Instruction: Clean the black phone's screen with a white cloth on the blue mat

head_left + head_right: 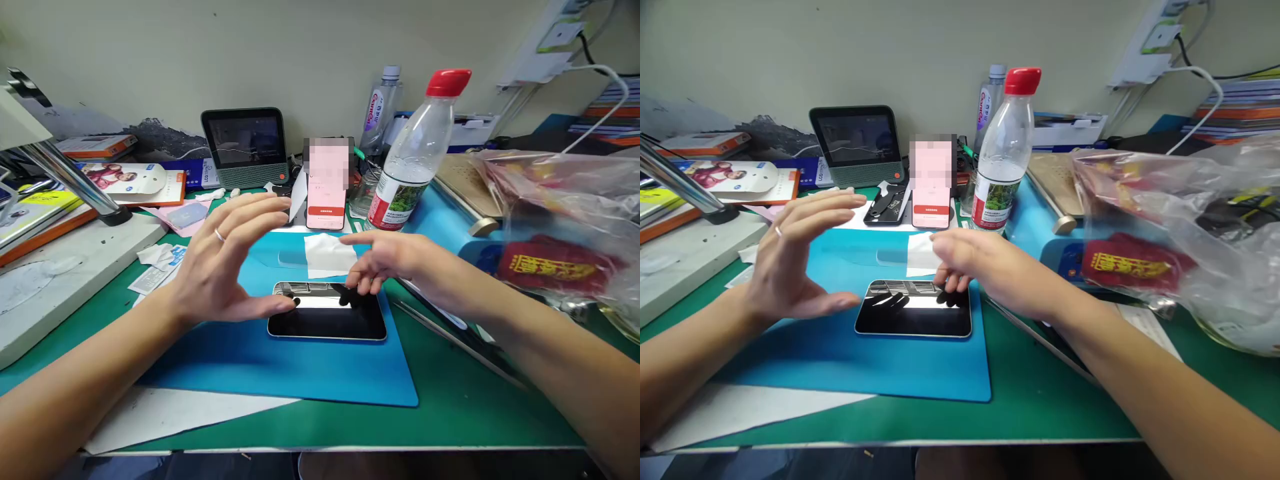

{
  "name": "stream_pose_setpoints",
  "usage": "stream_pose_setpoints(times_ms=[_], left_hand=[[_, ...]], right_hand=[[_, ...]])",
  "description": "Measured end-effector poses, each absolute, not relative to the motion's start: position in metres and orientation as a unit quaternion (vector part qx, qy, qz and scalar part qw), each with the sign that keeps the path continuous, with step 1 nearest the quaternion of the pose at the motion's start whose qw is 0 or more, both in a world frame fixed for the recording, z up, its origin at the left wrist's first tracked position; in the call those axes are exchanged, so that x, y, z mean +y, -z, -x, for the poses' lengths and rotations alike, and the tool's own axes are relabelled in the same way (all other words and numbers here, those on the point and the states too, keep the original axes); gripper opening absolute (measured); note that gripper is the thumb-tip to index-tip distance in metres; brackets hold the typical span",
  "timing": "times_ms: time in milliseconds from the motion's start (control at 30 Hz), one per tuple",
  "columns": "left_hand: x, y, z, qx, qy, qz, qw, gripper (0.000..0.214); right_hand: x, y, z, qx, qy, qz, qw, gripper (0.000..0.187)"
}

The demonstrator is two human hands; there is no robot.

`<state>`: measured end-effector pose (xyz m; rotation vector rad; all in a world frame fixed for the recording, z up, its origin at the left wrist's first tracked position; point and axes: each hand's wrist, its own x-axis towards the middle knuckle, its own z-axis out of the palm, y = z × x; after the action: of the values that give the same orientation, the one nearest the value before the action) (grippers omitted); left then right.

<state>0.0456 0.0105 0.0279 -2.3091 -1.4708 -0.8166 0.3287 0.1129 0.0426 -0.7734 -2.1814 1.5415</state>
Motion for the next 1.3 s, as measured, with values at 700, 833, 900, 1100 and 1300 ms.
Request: stream_pose_setpoints(times_ms=[700,833,900,1100,1300], left_hand=[[0.009,-0.027,-0.029,-0.441,0.049,0.896,-0.006,0.061],[0.007,-0.029,-0.029,-0.447,0.038,0.894,-0.015,0.059],[0.008,-0.029,-0.029,-0.447,0.036,0.894,-0.025,0.060],[0.010,-0.026,-0.030,-0.446,0.040,0.893,-0.040,0.060],[0.009,-0.025,-0.029,-0.453,0.042,0.889,-0.050,0.062]], right_hand=[[0.121,-0.016,-0.351,-0.953,-0.203,0.132,0.182,0.074],[0.123,-0.018,-0.347,-0.959,-0.204,0.095,0.172,0.083],[0.125,-0.019,-0.346,-0.962,-0.195,0.080,0.172,0.087],[0.128,-0.016,-0.351,-0.966,-0.178,0.085,0.166,0.091],[0.128,-0.014,-0.355,-0.971,-0.158,0.096,0.150,0.089]])
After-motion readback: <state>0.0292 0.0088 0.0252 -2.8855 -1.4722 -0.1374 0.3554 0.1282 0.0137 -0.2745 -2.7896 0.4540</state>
